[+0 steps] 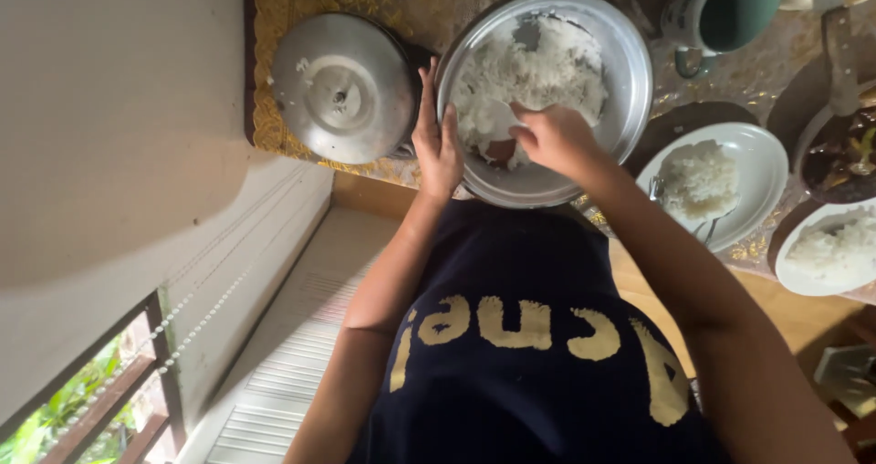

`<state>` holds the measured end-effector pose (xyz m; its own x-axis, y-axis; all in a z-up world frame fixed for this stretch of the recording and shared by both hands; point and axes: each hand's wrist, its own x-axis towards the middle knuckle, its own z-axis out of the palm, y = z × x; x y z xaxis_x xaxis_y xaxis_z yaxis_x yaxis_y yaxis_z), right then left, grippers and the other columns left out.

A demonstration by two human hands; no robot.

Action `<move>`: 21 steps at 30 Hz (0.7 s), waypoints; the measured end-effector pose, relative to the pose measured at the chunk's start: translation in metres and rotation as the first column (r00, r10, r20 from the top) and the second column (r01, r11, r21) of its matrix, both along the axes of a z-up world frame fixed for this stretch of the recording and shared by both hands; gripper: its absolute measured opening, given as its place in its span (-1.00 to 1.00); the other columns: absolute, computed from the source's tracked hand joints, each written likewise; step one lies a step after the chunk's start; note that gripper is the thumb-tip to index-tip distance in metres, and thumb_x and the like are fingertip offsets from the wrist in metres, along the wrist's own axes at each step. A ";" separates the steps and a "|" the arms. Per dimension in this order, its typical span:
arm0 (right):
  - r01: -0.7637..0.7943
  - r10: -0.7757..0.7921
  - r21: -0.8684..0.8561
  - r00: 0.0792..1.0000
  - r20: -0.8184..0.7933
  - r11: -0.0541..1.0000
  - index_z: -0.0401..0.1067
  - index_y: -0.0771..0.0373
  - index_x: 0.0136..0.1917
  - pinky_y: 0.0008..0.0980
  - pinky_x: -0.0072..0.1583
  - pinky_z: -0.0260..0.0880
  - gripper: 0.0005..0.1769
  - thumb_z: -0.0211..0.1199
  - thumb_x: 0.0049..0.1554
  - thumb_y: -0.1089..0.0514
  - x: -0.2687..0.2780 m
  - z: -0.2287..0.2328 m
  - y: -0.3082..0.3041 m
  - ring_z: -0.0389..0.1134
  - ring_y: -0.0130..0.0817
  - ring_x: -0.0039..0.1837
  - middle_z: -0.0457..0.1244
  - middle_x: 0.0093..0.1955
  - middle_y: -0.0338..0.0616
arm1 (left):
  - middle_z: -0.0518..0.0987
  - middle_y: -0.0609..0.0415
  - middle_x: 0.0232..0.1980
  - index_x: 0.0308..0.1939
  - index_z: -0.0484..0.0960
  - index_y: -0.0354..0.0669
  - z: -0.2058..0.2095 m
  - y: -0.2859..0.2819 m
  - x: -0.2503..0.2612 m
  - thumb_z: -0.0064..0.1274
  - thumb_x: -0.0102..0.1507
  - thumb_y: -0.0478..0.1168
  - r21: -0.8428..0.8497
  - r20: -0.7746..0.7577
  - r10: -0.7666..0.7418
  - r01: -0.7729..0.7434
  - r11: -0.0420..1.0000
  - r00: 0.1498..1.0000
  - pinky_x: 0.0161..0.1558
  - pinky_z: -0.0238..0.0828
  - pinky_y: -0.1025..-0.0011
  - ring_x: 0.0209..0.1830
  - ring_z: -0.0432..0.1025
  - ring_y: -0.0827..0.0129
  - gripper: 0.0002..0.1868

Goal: The recorder is scooping rice from a rice cooker into plates and preparing a meal with side dishes.

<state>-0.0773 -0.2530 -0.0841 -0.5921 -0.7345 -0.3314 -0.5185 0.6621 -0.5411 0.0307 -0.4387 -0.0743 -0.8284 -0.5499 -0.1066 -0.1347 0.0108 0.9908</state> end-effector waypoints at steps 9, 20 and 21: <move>0.060 0.007 0.214 0.955 -0.297 0.975 0.50 0.24 0.25 -0.15 -0.27 0.34 -0.65 0.22 0.32 0.00 -0.049 0.014 0.000 0.40 -0.16 -0.32 0.36 -0.34 -0.12 | 0.20 -0.14 0.66 0.63 0.02 -0.35 0.001 -0.008 -0.003 -0.19 0.50 -0.36 0.014 0.038 -0.017 0.017 1.000 0.999 0.66 -0.09 0.31 0.69 0.10 0.25 -0.38; -0.118 0.184 0.167 0.861 -0.474 0.979 0.52 0.27 0.30 -0.34 -0.43 0.14 -0.64 0.21 0.37 0.01 -0.087 0.005 0.002 0.20 -0.41 -0.50 0.25 -0.46 -0.32 | 0.44 -0.21 0.51 0.60 0.09 -0.35 0.009 -0.025 -0.015 -0.08 0.45 -0.34 -0.032 0.153 -0.084 0.090 0.995 0.985 0.45 0.24 0.40 0.46 0.39 0.24 -0.35; -0.146 0.207 0.161 0.850 -0.485 0.976 0.53 0.25 0.29 -0.34 -0.45 0.13 -0.64 0.22 0.35 0.01 -0.089 0.006 0.000 0.20 -0.40 -0.52 0.23 -0.51 -0.32 | 0.43 -0.21 0.51 0.60 0.10 -0.35 0.008 -0.026 -0.017 -0.09 0.45 -0.35 -0.048 0.137 -0.091 0.098 0.994 0.986 0.47 0.22 0.39 0.48 0.38 0.23 -0.35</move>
<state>-0.1667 -0.2531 -0.0778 -0.5634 -0.8180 -0.1159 -0.8116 0.5742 -0.1076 0.0141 -0.4644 -0.0667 -0.8569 -0.4780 -0.1930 -0.2627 0.0828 0.9613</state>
